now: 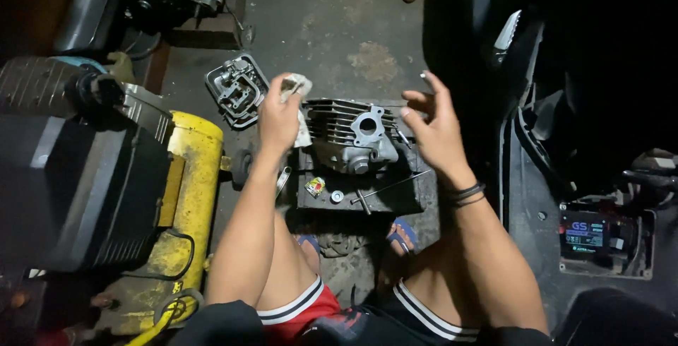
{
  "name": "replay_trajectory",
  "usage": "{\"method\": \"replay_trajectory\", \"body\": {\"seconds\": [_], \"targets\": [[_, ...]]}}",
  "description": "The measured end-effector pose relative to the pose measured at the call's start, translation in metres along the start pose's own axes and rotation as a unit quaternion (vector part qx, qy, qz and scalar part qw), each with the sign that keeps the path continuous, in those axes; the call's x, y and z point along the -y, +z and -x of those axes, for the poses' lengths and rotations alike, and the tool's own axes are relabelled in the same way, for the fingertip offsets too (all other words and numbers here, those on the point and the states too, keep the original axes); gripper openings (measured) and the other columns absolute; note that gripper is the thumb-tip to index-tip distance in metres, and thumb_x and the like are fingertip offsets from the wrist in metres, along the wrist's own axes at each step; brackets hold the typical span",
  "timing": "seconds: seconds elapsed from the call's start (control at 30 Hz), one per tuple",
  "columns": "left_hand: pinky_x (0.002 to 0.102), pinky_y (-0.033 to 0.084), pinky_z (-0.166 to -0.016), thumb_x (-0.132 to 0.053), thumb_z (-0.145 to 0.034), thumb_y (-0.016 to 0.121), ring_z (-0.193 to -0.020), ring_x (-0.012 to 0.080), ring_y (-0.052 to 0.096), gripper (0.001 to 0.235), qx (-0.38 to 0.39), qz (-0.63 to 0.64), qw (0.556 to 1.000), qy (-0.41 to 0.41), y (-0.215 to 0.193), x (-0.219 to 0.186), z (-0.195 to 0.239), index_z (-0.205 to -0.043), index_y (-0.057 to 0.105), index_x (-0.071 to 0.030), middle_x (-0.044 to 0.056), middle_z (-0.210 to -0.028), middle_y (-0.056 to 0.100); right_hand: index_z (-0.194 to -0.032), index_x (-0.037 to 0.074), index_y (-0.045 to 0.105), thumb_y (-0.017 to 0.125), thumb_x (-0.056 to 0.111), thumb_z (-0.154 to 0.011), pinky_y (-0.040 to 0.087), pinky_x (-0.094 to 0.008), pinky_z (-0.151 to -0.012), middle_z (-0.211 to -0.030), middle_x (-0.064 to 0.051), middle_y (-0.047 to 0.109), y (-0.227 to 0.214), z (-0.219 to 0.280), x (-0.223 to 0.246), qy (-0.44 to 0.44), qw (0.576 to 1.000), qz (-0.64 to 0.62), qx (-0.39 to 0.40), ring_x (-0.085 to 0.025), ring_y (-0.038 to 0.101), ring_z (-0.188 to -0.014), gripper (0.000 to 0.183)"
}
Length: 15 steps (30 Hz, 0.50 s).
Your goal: The person cleans a metallic engine cylinder head using a small cloth. They wipe the surface and crevices, rotate the part to access different sides, and continue wiping throughout the clip.
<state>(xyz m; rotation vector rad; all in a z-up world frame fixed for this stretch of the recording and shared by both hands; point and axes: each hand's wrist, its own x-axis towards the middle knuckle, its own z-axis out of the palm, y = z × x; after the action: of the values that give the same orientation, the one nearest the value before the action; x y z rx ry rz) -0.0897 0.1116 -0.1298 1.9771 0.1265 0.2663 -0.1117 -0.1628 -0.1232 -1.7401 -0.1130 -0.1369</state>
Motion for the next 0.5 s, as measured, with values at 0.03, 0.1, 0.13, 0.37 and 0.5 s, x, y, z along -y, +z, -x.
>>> {"method": "replay_trajectory", "body": {"seconds": [0.03, 0.1, 0.13, 0.37, 0.5], "targets": [[0.055, 0.03, -0.12, -0.03, -0.095, 0.06, -0.139, 0.0488, 0.046, 0.059, 0.021, -0.013, 0.999, -0.045, 0.005, -0.006, 0.003, -0.138, 0.056, 0.01, 0.037, -0.142, 0.054, -0.159, 0.016, 0.029, 0.07, 0.008, -0.097, 0.051, -0.06, -0.099, -0.137, -0.027, 0.061, 0.003, 0.001, 0.001, -0.001, 0.998, 0.057, 0.023, -0.05, 0.056, -0.129, 0.074], [0.055, 0.034, -0.118, -0.028, -0.098, 0.061, -0.133, 0.0491, 0.05, 0.046, 0.029, -0.016, 0.999, 0.005, 0.026, 0.036, -0.005, -0.132, 0.063, 0.004, 0.03, -0.137, 0.058, -0.159, 0.017, 0.029, 0.067, 0.01, -0.099, 0.05, -0.059, -0.102, -0.139, -0.025, 0.061, 0.005, 0.001, -0.002, 0.021, 0.998, 0.057, 0.031, -0.048, 0.055, -0.131, 0.072], [0.055, 0.037, -0.115, -0.025, -0.102, 0.061, -0.127, 0.0494, 0.054, 0.035, 0.035, -0.019, 0.998, 0.054, 0.035, 0.058, -0.008, -0.126, 0.07, -0.002, 0.024, -0.132, 0.062, -0.16, 0.018, 0.028, 0.064, 0.012, -0.1, 0.049, -0.059, -0.104, -0.141, -0.023, 0.061, 0.007, 0.001, -0.003, 0.043, 0.997, 0.057, 0.04, -0.046, 0.054, -0.133, 0.07], [0.047, 0.039, -0.106, -0.056, -0.103, 0.05, -0.112, 0.04, 0.058, 0.049, 0.038, 0.019, 0.989, 0.144, 0.06, 0.039, -0.004, -0.107, 0.069, -0.011, 0.014, -0.103, 0.064, -0.161, 0.013, 0.024, 0.06, 0.011, -0.099, 0.054, -0.05, -0.1, -0.138, -0.025, 0.062, 0.001, 0.004, -0.017, 0.067, 0.994, 0.026, 0.077, -0.041, 0.06, -0.128, 0.07], [0.038, 0.043, -0.1, -0.065, -0.096, 0.058, -0.099, 0.0286, 0.063, 0.049, 0.023, -0.013, 0.973, 0.228, 0.069, 0.039, -0.01, -0.097, 0.065, -0.016, 0.004, -0.09, 0.061, -0.16, 0.013, 0.026, 0.056, 0.008, -0.101, 0.051, -0.05, -0.103, -0.137, -0.025, 0.061, -0.003, 0.007, -0.019, 0.086, 0.995, -0.016, 0.056, -0.039, 0.058, -0.13, 0.066]]}}
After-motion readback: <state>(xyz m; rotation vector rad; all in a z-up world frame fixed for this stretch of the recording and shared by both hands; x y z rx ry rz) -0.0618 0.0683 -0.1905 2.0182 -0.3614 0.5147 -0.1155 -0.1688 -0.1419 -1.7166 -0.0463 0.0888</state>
